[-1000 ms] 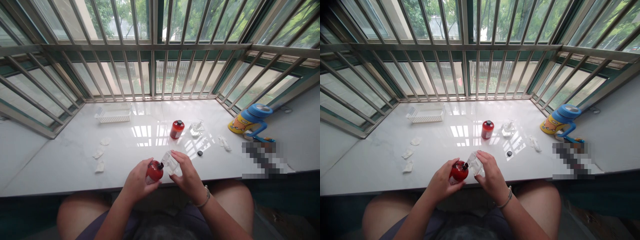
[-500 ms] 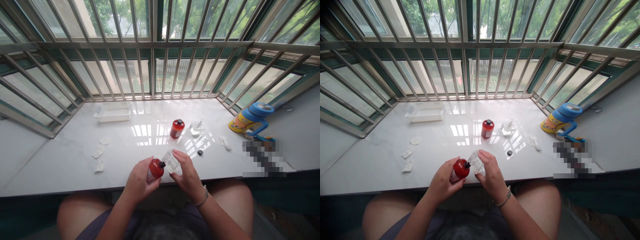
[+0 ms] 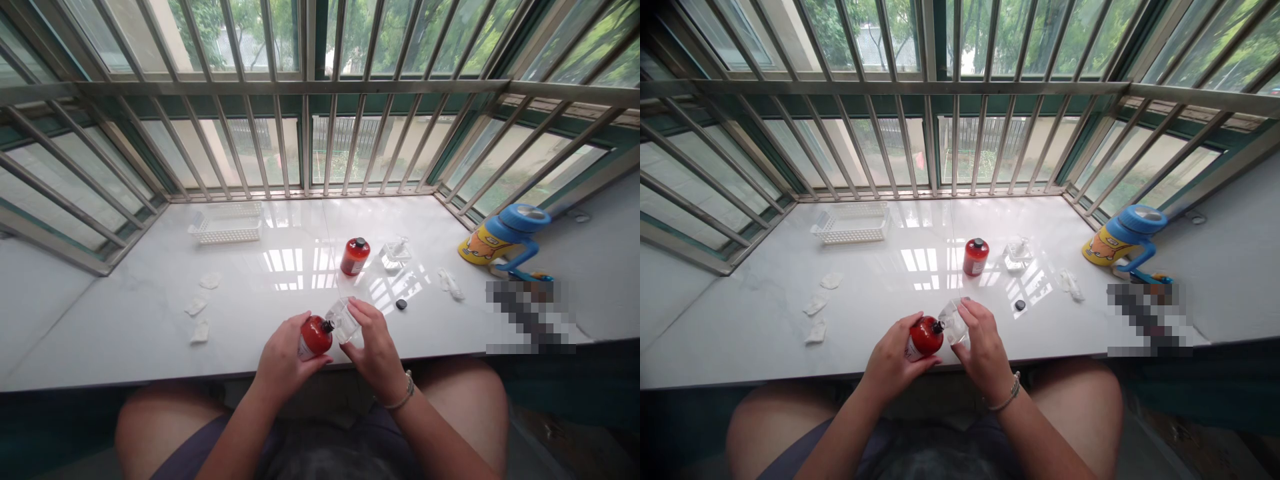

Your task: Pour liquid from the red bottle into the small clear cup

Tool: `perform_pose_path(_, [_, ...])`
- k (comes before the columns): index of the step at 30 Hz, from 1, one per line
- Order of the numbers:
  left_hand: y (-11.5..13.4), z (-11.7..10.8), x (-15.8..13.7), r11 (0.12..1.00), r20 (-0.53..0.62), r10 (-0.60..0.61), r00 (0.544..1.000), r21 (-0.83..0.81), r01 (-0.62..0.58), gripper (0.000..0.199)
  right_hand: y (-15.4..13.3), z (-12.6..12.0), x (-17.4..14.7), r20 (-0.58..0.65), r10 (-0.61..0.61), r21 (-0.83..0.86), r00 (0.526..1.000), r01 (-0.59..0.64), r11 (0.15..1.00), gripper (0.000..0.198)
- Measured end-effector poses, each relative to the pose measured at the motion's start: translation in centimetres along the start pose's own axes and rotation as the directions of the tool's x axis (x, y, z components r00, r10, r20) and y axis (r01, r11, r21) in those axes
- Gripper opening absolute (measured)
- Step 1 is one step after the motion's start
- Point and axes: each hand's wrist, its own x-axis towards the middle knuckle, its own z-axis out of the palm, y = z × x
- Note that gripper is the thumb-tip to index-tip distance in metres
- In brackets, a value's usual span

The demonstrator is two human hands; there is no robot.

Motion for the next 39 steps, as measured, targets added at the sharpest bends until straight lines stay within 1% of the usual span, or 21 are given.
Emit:
perform_pose_path(3, [0.1, 0.0, 0.0, 1.0, 0.0, -0.014, 1.0, -0.016, 0.014, 0.084, -0.1, -0.1, 0.2, 0.002, -0.019, -0.01, 1.0, 0.019, 1.0, 0.072])
perform_pose_path(15, [0.2, 0.4, -0.1, 0.991, 0.031, -0.078, 0.996, -0.106, 0.081, 0.08, -0.2, -0.7, 1.1, -0.001, -0.092, -0.052, 0.996, 0.092, 0.994, 0.071])
perform_pose_path(24, [0.3, 0.5, 0.0, 0.978, 0.036, -0.123, 0.992, -0.166, 0.127, 0.082, -0.2, -1.0, 1.4, 0.014, -0.114, -0.072, 0.993, 0.115, 0.991, 0.073])
perform_pose_path(39, [0.1, 0.5, -0.1, 0.966, 0.057, -0.15, 0.987, -0.206, 0.159, 0.081, -0.2, -1.2, 1.9, 0.062, -0.143, -0.097, 0.988, 0.148, 0.984, 0.073])
